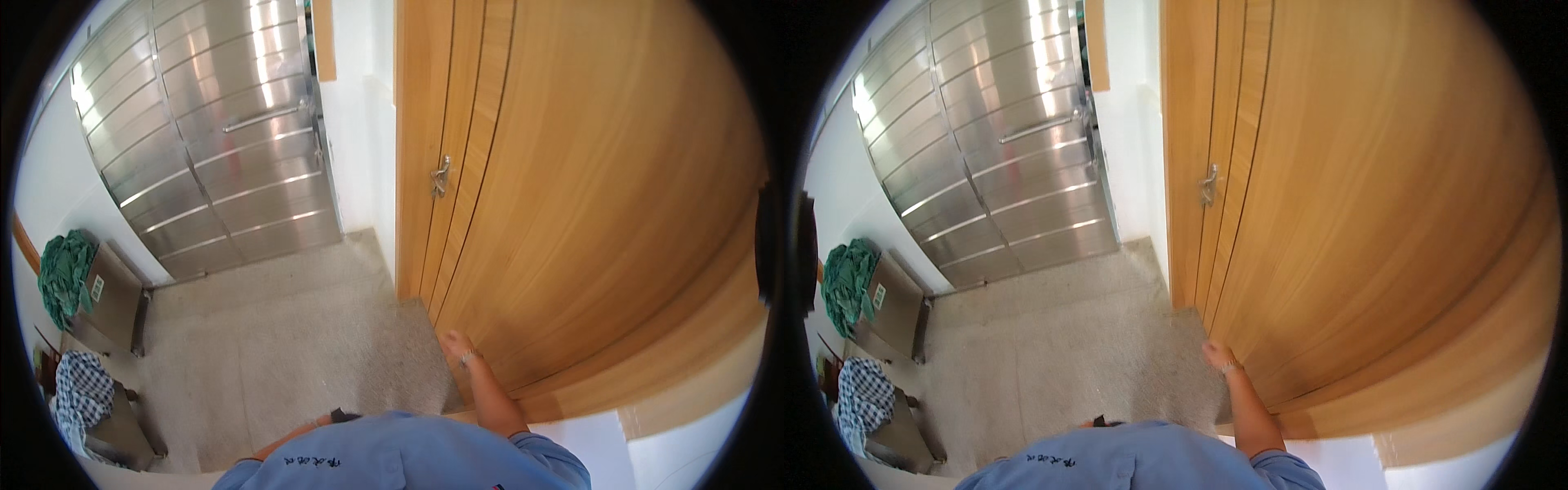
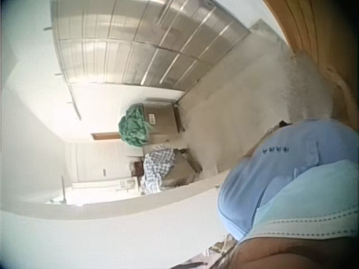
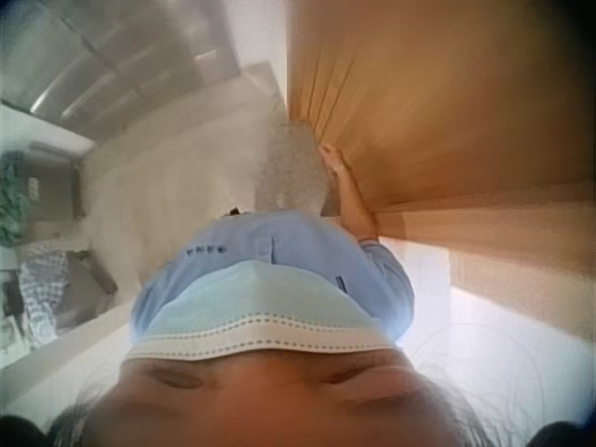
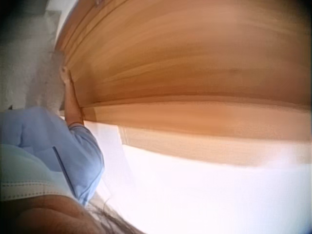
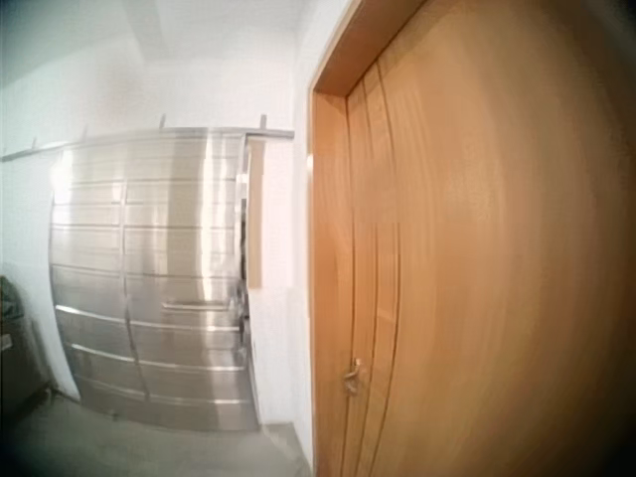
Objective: The person folds multiple pieces of checkered bedding material on floor mats alongside other workers, walks to an office desk to pick up a smartphone connected to a power bank, and then exits into a hallway.
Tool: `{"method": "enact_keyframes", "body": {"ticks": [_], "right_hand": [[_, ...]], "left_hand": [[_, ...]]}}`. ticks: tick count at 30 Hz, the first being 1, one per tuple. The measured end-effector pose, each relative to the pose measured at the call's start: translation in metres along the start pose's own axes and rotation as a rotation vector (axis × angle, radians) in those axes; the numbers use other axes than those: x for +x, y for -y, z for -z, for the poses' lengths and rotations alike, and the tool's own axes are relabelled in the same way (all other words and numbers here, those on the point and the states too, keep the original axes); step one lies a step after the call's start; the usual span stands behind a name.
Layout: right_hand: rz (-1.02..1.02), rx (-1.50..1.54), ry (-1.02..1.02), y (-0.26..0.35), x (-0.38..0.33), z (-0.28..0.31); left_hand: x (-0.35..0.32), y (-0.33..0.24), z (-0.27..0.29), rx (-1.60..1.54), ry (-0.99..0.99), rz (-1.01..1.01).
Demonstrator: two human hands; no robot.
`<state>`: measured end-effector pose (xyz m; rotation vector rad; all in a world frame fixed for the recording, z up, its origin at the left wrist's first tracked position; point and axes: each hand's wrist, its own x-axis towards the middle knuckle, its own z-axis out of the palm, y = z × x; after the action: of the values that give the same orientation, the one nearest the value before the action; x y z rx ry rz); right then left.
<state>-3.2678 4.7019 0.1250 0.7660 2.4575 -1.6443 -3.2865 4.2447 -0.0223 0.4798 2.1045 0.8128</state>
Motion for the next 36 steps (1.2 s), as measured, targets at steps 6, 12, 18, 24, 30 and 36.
{"method": "enact_keyframes", "body": {"ticks": [6, 12, 18, 24, 30, 36], "right_hand": [[0.314, 0.106, -0.054, 0.116, 0.114, 0.043], [0.644, -0.282, -0.515, 0.193, 0.239, 0.097], [0.342, -0.519, -0.787, 0.226, 0.360, 0.139], [-0.002, -0.643, -0.515, 0.248, 0.416, 0.141], [-0.078, -0.660, -0.428, 0.248, 0.437, 0.147], [0.191, -0.515, -0.718, 0.200, 0.463, 0.127]], "left_hand": [[0.058, -0.058, 0.089, -0.224, -0.026, 0.220], [0.161, 0.006, 0.177, 0.155, 0.229, 0.200], [0.290, -0.020, 0.280, 0.378, 0.367, 0.103], [0.395, -0.107, 0.379, -0.389, 0.066, 0.350], [0.442, -0.180, 0.382, -0.547, -0.088, 0.334], [0.467, -0.135, 0.311, 0.509, 0.451, -0.226]]}}
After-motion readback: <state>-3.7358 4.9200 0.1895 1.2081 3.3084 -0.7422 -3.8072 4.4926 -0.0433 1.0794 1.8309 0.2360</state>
